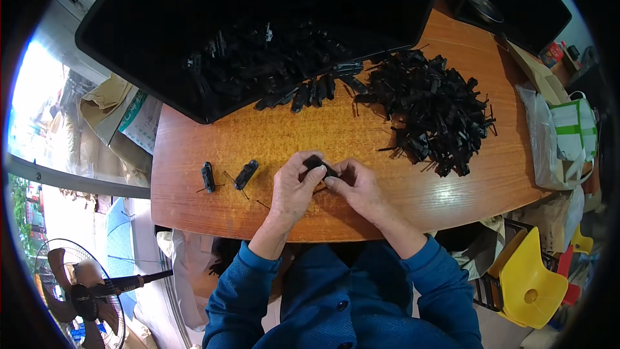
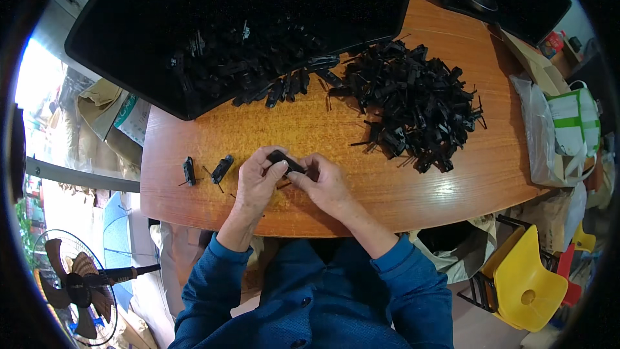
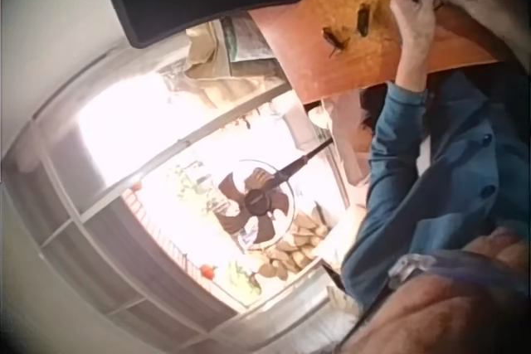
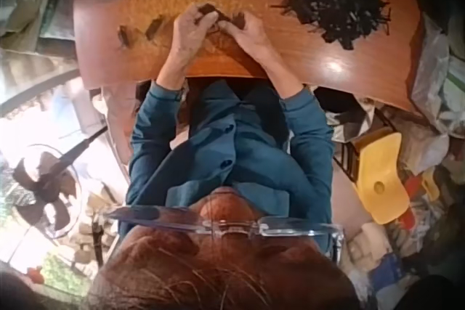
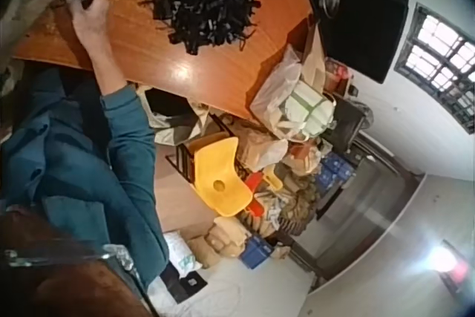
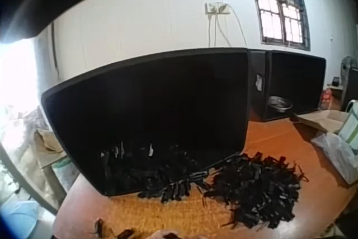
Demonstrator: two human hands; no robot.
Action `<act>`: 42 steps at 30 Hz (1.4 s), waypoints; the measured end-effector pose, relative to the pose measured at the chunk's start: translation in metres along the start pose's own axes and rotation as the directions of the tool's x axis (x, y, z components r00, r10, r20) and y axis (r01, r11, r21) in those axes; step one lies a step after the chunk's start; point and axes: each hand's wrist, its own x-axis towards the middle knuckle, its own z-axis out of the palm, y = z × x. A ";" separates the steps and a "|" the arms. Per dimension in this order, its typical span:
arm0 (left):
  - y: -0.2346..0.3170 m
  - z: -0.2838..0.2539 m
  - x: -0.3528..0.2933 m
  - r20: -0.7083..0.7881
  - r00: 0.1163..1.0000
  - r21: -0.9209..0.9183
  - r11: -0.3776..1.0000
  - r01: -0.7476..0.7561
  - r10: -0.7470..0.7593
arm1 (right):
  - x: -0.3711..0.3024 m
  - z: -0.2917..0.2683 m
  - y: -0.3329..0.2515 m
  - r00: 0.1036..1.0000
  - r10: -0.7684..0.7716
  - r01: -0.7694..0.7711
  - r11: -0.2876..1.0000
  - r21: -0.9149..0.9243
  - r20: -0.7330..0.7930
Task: Assembling small black plastic components by hand on a workbench.
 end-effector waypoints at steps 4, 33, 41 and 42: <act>-0.008 -0.018 0.010 0.008 0.993 -0.099 0.988 0.116 -0.116 | 0.011 0.000 -0.002 0.998 0.001 0.009 0.984 -0.181 0.058; 0.017 -0.019 0.077 -0.001 0.998 -0.107 0.992 0.060 -0.060 | 0.029 -0.042 -0.068 0.983 -0.175 0.180 0.980 0.090 -0.065; 0.029 0.012 0.025 -0.021 0.998 -0.165 0.985 -0.058 0.055 | -0.008 -0.002 -0.064 0.997 -0.078 0.065 0.750 0.658 -0.010; 0.032 0.017 0.018 -0.020 0.999 -0.167 0.985 -0.042 0.039 | -0.011 0.002 -0.063 0.996 -0.082 0.072 0.753 0.654 -0.016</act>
